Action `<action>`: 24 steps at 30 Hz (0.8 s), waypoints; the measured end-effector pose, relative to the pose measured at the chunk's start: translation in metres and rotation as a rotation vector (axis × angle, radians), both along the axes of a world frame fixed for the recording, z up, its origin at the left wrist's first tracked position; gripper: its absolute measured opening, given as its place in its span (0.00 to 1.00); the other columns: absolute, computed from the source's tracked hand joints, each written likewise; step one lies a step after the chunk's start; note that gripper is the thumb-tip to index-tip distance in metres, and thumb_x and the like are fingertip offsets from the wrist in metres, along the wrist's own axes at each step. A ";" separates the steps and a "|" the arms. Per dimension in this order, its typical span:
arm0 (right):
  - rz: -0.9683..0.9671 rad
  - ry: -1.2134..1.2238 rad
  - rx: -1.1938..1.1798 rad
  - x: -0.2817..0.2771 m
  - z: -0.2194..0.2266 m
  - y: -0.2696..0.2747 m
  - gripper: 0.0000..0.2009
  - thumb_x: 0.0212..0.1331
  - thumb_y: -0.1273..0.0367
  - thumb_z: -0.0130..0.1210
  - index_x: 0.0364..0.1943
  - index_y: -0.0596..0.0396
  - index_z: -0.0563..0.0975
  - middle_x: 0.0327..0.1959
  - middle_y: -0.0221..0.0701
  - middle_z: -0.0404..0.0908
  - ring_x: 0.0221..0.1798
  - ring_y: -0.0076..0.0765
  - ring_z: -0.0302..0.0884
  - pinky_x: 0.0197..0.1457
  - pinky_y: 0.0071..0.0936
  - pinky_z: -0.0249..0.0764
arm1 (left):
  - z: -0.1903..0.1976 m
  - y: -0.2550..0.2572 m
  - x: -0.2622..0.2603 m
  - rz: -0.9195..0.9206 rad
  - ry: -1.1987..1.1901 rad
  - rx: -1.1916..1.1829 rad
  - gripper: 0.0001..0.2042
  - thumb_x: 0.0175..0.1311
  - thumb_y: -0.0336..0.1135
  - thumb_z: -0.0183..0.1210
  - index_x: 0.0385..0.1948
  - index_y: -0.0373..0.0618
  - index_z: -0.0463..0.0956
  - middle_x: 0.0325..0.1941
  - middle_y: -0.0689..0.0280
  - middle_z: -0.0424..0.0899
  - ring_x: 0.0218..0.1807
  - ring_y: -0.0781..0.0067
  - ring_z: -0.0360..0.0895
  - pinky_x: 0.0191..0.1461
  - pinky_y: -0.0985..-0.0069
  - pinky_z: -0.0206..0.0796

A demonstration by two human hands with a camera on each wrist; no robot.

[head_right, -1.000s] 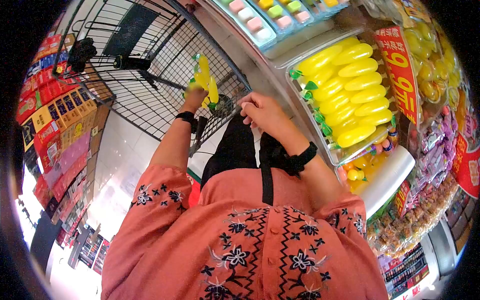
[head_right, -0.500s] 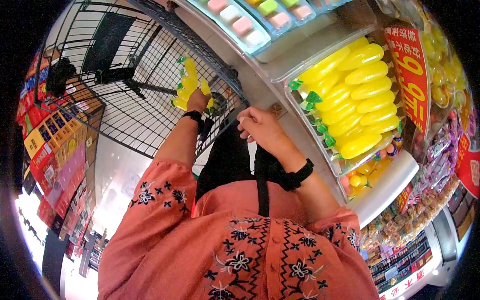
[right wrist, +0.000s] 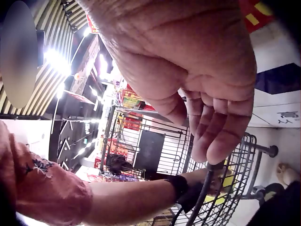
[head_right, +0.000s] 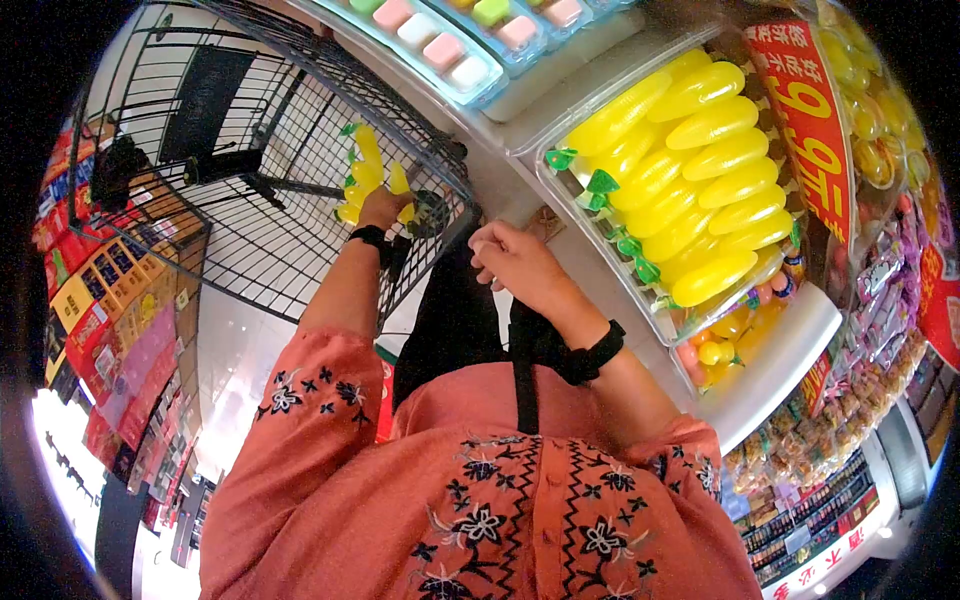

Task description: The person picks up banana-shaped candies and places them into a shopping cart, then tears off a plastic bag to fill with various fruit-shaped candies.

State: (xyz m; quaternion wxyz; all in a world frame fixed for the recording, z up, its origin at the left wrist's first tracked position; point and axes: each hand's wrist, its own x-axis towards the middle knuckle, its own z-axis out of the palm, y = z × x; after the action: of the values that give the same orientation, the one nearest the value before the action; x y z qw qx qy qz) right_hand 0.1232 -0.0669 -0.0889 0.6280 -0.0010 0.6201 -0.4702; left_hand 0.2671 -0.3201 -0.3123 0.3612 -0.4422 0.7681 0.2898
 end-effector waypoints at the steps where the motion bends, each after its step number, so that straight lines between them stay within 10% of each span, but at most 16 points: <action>1: 0.008 0.017 -0.009 -0.001 0.004 -0.001 0.13 0.68 0.64 0.51 0.47 0.59 0.76 0.36 0.30 0.80 0.34 0.24 0.80 0.34 0.23 0.77 | 0.007 -0.007 0.001 0.109 0.021 0.080 0.27 0.56 0.56 0.63 0.42 0.37 0.83 0.44 0.50 0.86 0.47 0.55 0.84 0.50 0.63 0.75; 7: 0.051 0.088 -0.136 -0.013 0.049 -0.008 0.12 0.66 0.64 0.53 0.45 0.59 0.77 0.33 0.28 0.79 0.33 0.22 0.78 0.35 0.22 0.76 | 0.148 -0.017 0.005 0.757 0.432 0.510 0.26 0.59 0.55 0.60 0.43 0.38 0.79 0.38 0.60 0.85 0.36 0.69 0.82 0.41 0.69 0.73; 12: 0.085 0.333 -0.338 -0.025 0.095 -0.018 0.12 0.66 0.66 0.55 0.47 0.59 0.76 0.36 0.26 0.79 0.36 0.20 0.76 0.40 0.20 0.74 | 0.272 0.005 -0.021 1.008 0.882 0.751 0.20 0.70 0.45 0.54 0.53 0.37 0.70 0.46 0.58 0.82 0.47 0.66 0.80 0.52 0.66 0.74; 24: -0.180 0.132 -0.638 -0.042 0.186 0.024 0.17 0.67 0.64 0.56 0.56 0.57 0.72 0.47 0.31 0.80 0.44 0.28 0.81 0.43 0.25 0.79 | 0.409 0.109 -0.090 0.791 1.534 0.947 0.17 0.77 0.42 0.47 0.56 0.40 0.69 0.54 0.58 0.79 0.55 0.66 0.76 0.60 0.66 0.69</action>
State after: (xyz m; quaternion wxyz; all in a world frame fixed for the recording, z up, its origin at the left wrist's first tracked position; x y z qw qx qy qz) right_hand 0.0810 -0.0424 0.0973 0.5104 -0.1733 0.4788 -0.6929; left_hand 0.1773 -0.2106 0.0966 -0.2185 -0.1689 0.3952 0.8761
